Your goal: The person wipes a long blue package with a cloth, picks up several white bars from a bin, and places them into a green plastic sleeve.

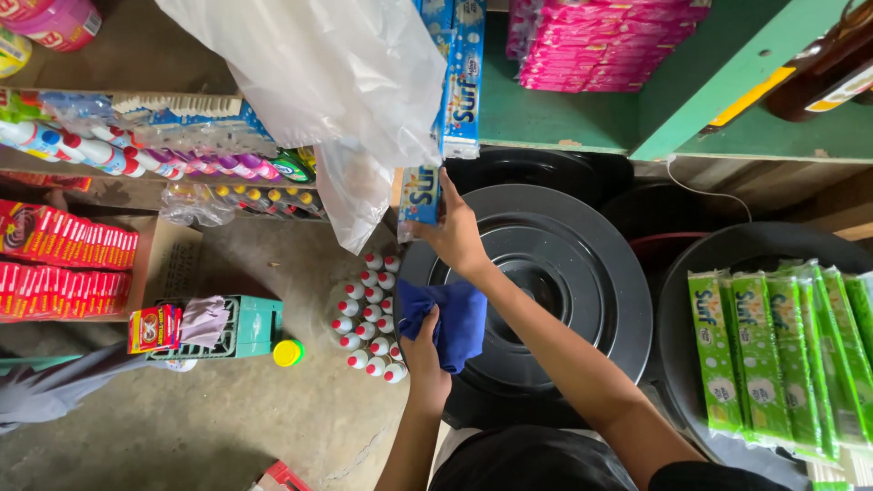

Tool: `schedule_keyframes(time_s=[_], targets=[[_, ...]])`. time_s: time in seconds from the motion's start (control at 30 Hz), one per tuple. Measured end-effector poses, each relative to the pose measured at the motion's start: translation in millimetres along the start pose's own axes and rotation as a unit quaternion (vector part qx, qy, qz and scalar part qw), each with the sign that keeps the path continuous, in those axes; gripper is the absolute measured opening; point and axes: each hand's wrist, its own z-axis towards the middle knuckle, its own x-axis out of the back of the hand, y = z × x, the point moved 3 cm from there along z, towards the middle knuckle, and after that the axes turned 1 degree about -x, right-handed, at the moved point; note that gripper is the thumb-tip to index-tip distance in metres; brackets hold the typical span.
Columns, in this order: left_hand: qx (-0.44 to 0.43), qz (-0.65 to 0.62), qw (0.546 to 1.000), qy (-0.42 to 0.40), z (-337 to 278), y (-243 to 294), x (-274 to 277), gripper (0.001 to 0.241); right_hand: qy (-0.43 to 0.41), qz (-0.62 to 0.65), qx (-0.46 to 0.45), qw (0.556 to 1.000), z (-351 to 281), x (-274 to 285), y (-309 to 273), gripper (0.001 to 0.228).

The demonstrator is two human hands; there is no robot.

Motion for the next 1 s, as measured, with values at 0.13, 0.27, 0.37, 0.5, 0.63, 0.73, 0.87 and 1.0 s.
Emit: schedule_keyframes(time_s=[0.13, 0.27, 0.37, 0.5, 0.63, 0.73, 0.87, 1.0], targets=[[0.006, 0.005, 1.000, -0.002, -9.2, 10.6, -7.7, 0.038, -0.008, -0.057, -0.008, 0.998, 15.4, 10.6, 8.7, 0.109], [0.002, 0.004, 1.000, -0.011, -6.4, 5.3, 0.7, 0.043, -0.036, -0.099, 0.009, 0.994, 37.2, 14.6, 22.9, 0.107], [0.005, 0.000, 1.000, -0.008, -11.3, 11.1, -2.8, 0.046, -0.043, -0.126, 0.020, 0.991, 62.8, 17.5, 31.9, 0.107], [0.038, -0.015, 0.999, 0.014, -6.6, 8.6, 5.0, 0.047, -0.059, -0.110, -0.056, 0.991, 91.2, 24.3, 28.0, 0.096], [0.030, -0.004, 0.999, 0.024, -1.2, 10.0, 11.8, 0.048, -0.061, -0.062, -0.182, 0.979, 126.0, 19.8, 72.4, 0.087], [0.043, -0.009, 0.999, 0.026, 5.3, 10.9, 12.9, 0.044, -0.052, -0.087, -0.095, 0.990, 155.0, 25.0, 84.0, 0.100], [0.034, -0.034, 0.998, -0.034, 6.5, 14.7, 13.2, 0.035, -0.066, -0.195, -0.122, 0.971, 168.5, 22.4, 47.3, 0.090], [0.017, -0.070, 0.995, -0.066, 7.4, 21.6, 4.8, 0.034, -0.037, -0.260, -0.117, 0.958, 179.5, 23.8, 38.1, 0.086]])
